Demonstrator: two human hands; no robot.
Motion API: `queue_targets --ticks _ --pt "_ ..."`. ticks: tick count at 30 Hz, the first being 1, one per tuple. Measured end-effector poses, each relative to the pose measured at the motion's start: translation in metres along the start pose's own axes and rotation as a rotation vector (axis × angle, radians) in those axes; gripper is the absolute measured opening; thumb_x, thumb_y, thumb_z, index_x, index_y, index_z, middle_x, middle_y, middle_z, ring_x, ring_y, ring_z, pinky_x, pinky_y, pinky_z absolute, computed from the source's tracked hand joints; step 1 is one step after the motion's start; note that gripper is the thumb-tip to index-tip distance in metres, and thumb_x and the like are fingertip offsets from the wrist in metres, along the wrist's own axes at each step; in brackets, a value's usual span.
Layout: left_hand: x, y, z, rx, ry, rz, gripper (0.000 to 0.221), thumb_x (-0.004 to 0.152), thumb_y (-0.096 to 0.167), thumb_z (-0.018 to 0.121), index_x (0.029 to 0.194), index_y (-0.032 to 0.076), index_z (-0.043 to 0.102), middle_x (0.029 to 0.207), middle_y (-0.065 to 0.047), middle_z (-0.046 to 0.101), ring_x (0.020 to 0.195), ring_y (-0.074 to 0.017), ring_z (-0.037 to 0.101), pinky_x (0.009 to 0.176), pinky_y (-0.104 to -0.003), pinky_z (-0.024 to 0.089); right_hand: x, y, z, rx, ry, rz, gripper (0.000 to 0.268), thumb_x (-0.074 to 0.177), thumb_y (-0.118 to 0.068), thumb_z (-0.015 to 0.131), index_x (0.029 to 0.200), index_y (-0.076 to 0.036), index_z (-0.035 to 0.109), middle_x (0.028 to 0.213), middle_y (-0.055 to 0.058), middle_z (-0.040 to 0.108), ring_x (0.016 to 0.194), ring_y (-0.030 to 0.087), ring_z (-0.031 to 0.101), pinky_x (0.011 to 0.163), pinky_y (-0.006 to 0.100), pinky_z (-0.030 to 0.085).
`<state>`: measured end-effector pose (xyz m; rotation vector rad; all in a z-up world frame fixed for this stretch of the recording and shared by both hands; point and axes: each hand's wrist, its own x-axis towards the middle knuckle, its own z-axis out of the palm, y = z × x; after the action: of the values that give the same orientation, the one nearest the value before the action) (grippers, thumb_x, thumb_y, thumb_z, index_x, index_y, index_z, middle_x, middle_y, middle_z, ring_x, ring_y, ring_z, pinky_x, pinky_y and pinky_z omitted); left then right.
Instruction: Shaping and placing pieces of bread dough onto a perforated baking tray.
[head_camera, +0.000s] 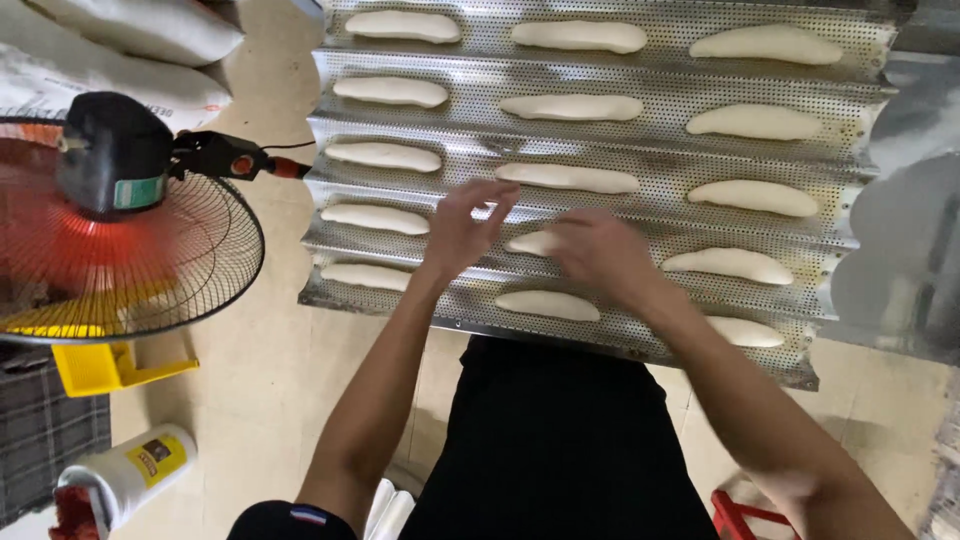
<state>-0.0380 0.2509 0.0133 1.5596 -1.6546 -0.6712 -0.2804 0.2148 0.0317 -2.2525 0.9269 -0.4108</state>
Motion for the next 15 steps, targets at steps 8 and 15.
queue_targets --ticks 8,15 --pt "-0.037 0.013 0.037 -0.225 -0.135 -0.456 0.034 0.106 0.033 0.061 0.119 0.005 0.076 0.105 -0.012 0.079 0.094 -0.019 0.077 0.083 -0.032 0.064 0.014 -0.007 0.014 -0.011 -0.128 -0.111 0.03 0.087 -0.02 0.073 0.117 -0.013 0.073 0.118 0.012 0.069 0.107 0.034 0.066 0.093 0.047 0.055" --pt "-0.024 0.036 0.04 -0.326 -0.291 -0.481 0.043 0.091 0.034 0.075 0.12 0.002 0.074 0.102 -0.009 0.079 0.077 -0.014 0.076 0.071 -0.03 0.062 -0.033 0.017 -0.005 -0.006 0.004 -0.021 0.048 0.085 -0.03 0.079 0.127 -0.009 0.072 0.126 0.015 0.068 0.111 0.038 0.066 0.094 0.046 0.053"
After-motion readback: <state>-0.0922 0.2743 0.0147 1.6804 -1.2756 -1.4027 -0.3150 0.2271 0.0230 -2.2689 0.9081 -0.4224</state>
